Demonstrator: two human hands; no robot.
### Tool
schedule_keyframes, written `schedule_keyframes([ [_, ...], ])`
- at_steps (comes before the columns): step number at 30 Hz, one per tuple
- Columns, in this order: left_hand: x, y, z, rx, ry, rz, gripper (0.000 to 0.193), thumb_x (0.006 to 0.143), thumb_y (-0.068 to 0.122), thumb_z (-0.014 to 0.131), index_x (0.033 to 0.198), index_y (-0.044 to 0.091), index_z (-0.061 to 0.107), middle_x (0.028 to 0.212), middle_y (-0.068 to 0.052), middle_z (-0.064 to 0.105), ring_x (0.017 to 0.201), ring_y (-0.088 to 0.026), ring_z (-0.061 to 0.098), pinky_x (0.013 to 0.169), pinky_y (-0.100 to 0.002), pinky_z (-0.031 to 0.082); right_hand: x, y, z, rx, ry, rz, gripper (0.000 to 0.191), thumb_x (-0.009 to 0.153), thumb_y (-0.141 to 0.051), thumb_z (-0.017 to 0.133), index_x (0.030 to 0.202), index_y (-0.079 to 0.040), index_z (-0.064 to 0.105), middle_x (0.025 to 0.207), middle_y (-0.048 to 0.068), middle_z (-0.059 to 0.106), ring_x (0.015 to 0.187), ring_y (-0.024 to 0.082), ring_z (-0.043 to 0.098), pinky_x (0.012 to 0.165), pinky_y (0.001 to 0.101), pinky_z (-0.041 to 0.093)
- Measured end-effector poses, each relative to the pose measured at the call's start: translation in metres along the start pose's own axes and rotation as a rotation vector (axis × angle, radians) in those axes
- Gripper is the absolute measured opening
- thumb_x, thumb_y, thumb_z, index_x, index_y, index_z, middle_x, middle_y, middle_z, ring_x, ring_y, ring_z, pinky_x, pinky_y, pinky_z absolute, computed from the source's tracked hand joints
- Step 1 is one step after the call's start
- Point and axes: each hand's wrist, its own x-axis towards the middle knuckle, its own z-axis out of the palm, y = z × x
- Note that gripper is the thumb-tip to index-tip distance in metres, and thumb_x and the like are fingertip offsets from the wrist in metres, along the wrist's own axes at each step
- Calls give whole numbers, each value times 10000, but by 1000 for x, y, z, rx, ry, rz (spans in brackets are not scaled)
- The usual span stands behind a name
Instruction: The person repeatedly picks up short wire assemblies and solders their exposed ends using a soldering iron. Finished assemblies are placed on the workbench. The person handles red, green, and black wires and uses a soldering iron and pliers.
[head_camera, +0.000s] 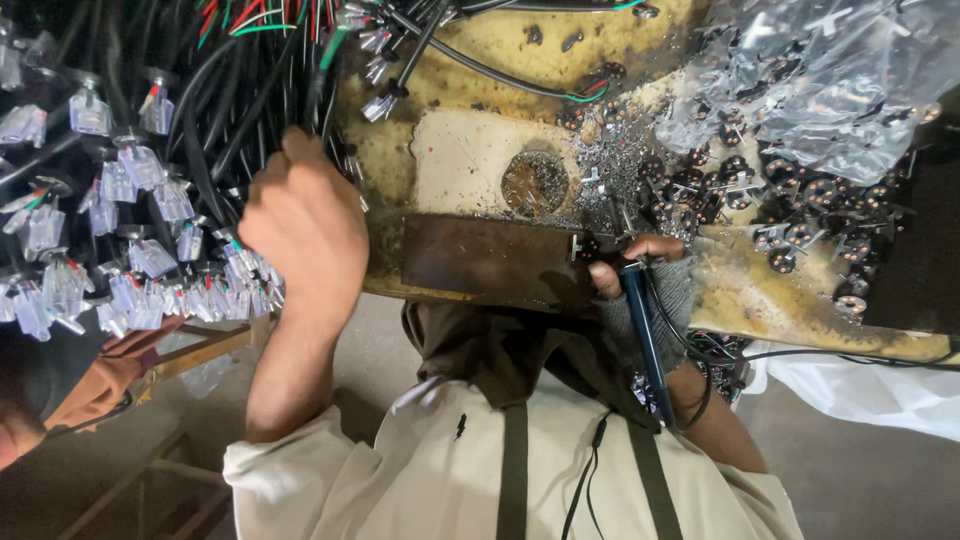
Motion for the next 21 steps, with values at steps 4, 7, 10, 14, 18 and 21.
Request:
schedule_keyframes([
  [4, -13, 11, -30, -467, 140, 32, 248, 966, 5, 596, 1188, -90, 655, 854, -190, 663, 685, -370, 662, 559, -460, 525, 0, 14, -7, 14, -57, -24, 381, 943, -322, 783, 1145, -89, 559, 1045, 85, 623, 925, 186, 605, 853, 319, 509],
  [7, -43, 37, -26, -1030, -244, 282, 228, 931, -32, 489, 1067, 16, 665, 874, -178, 675, 702, -326, 682, 632, -430, 544, -1, 24, -13, 191, -185, 13, 363, 938, -275, 778, 1156, -131, 527, 1077, 127, 694, 899, 204, 675, 816, 327, 546],
  [10, -73, 77, -10, -1370, -976, 404, 189, 1024, 119, 529, 1002, 43, 701, 700, -175, 653, 568, -330, 670, 544, -445, 486, -4, 27, -17, 647, -172, 228, 463, 961, -244, 787, 1141, -140, 373, 1106, 153, 749, 790, 187, 729, 705, 301, 595],
  [14, -90, 102, -1, -1341, -1090, 444, 280, 1037, 250, 576, 914, 19, 677, 690, -174, 657, 637, -362, 687, 557, -457, 490, 0, 19, -26, 316, -162, 83, 556, 942, -64, 817, 1173, -126, 315, 937, 162, 744, 776, 204, 675, 776, 312, 535],
  [18, -83, 93, -5, -1389, -1068, 473, 294, 1022, 271, 583, 874, 60, 724, 733, -127, 721, 688, -340, 718, 596, -431, 525, 10, 8, -31, 526, -136, 403, 636, 824, -87, 860, 1106, -140, 292, 909, 63, 781, 646, 115, 647, 625, 278, 540],
  [21, -73, 84, -7, -1201, -1138, 532, 289, 992, 291, 605, 874, 71, 748, 708, -138, 716, 694, -342, 719, 603, -441, 515, 16, 2, -32, 365, -212, 72, 653, 853, -64, 877, 1153, -132, 301, 929, 23, 718, 946, 133, 676, 956, 283, 504],
])
